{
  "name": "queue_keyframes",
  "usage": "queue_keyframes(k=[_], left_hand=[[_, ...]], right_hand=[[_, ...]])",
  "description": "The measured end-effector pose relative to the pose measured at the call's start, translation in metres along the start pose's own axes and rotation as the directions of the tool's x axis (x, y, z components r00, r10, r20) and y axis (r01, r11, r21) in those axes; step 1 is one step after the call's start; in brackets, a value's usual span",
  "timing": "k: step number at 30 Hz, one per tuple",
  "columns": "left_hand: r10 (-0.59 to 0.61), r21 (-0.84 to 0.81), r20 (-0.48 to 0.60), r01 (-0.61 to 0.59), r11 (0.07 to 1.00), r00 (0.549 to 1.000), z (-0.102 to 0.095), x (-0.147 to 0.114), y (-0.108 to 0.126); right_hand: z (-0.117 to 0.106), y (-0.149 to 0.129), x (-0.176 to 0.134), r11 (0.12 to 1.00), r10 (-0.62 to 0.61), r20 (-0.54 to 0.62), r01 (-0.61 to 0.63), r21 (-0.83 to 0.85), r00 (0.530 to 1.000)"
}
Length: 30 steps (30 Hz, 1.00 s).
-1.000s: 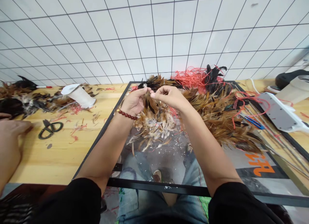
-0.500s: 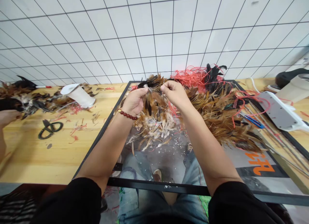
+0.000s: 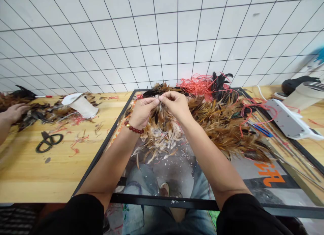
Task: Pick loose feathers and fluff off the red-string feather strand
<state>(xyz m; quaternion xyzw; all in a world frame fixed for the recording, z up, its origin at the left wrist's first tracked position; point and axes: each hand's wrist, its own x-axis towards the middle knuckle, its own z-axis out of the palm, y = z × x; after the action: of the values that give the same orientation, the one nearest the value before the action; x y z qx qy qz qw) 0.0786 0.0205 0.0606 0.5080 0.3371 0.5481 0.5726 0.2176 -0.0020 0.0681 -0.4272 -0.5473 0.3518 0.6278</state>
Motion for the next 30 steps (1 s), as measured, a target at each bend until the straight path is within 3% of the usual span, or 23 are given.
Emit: queue_keyframes(k=[3, 6, 10, 14, 24, 30], left_hand=[[-0.069, -0.068, 0.019, 0.070, 0.995, 0.997, -0.001, 0.001, 0.000], [-0.086, -0.108, 0.004, 0.086, 0.990, 0.996, -0.004, 0.004, -0.002], [-0.025, -0.088, -0.044, 0.021, 0.996, 0.999, -0.006, 0.007, -0.006], [0.053, -0.003, -0.053, -0.053, 0.999, 0.997, -0.008, 0.008, -0.008], [-0.075, -0.179, -0.048, 0.066, 0.982, 0.996, -0.008, 0.007, 0.002], [-0.046, -0.146, -0.029, 0.041, 0.988, 0.999, -0.005, 0.004, 0.000]], right_hand=[[-0.006, -0.001, 0.003, 0.996, 0.042, -0.038, -0.039, 0.083, 0.998], [-0.015, -0.005, 0.006, 0.997, 0.064, -0.019, -0.063, 0.046, 0.998], [-0.018, -0.010, 0.004, 0.986, 0.160, 0.091, -0.155, -0.059, 0.983], [-0.010, -0.006, 0.001, 0.961, 0.257, 0.129, -0.240, -0.134, 0.958], [-0.027, -0.012, 0.005, 0.973, 0.203, 0.102, -0.190, -0.132, 0.974], [-0.019, -0.013, 0.002, 0.969, 0.232, 0.133, -0.216, -0.122, 0.964]])
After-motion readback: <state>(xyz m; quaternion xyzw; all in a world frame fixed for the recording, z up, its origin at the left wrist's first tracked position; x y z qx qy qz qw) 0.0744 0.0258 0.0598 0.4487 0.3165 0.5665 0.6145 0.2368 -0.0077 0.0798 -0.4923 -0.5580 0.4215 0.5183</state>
